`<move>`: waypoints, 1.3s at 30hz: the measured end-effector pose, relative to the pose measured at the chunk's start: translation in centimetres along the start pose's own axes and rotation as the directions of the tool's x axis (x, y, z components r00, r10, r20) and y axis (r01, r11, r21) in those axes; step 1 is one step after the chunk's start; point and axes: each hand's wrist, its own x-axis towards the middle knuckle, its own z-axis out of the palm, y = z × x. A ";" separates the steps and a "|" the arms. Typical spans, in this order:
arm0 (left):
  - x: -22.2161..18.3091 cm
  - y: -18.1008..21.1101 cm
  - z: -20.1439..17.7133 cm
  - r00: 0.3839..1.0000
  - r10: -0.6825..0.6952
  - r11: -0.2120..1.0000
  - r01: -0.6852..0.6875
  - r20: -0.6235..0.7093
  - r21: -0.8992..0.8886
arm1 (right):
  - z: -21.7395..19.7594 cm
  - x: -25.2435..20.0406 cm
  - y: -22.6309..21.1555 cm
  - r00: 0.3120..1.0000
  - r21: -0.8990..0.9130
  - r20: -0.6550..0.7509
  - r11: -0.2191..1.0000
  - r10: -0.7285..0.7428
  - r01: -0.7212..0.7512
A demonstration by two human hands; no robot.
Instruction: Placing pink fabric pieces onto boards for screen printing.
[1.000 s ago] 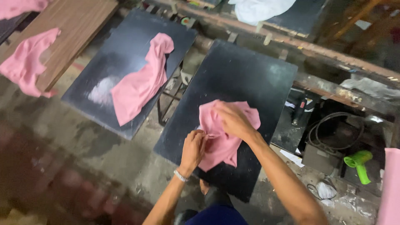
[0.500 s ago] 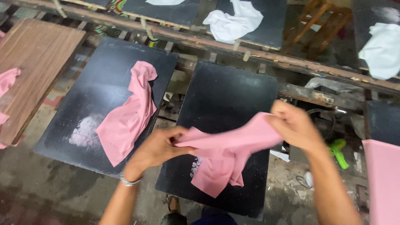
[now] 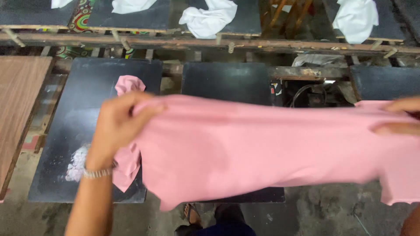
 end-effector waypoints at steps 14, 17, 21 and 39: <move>17.2 -3.9 0.7 0.871 0.421 0.855 -0.288 -0.253 0.432 | -2.6 14.2 -7.5 0.516 -0.577 -0.572 0.760 -0.638 0.299; 13.3 -1.9 2.8 0.899 0.366 0.915 -0.301 -0.241 0.270 | 1.5 11.7 -11.2 0.644 -0.300 -0.657 0.919 -0.393 0.255; 7.6 -3.7 8.1 0.930 -0.330 0.887 0.247 -0.161 -0.389 | 10.7 11.5 -13.1 0.896 0.662 -0.361 0.748 0.258 0.051; -12.0 -15.5 20.3 0.465 -0.881 0.388 0.609 -0.084 -0.691 | 32.4 4.7 -9.8 0.751 0.943 -0.043 0.274 0.659 -0.187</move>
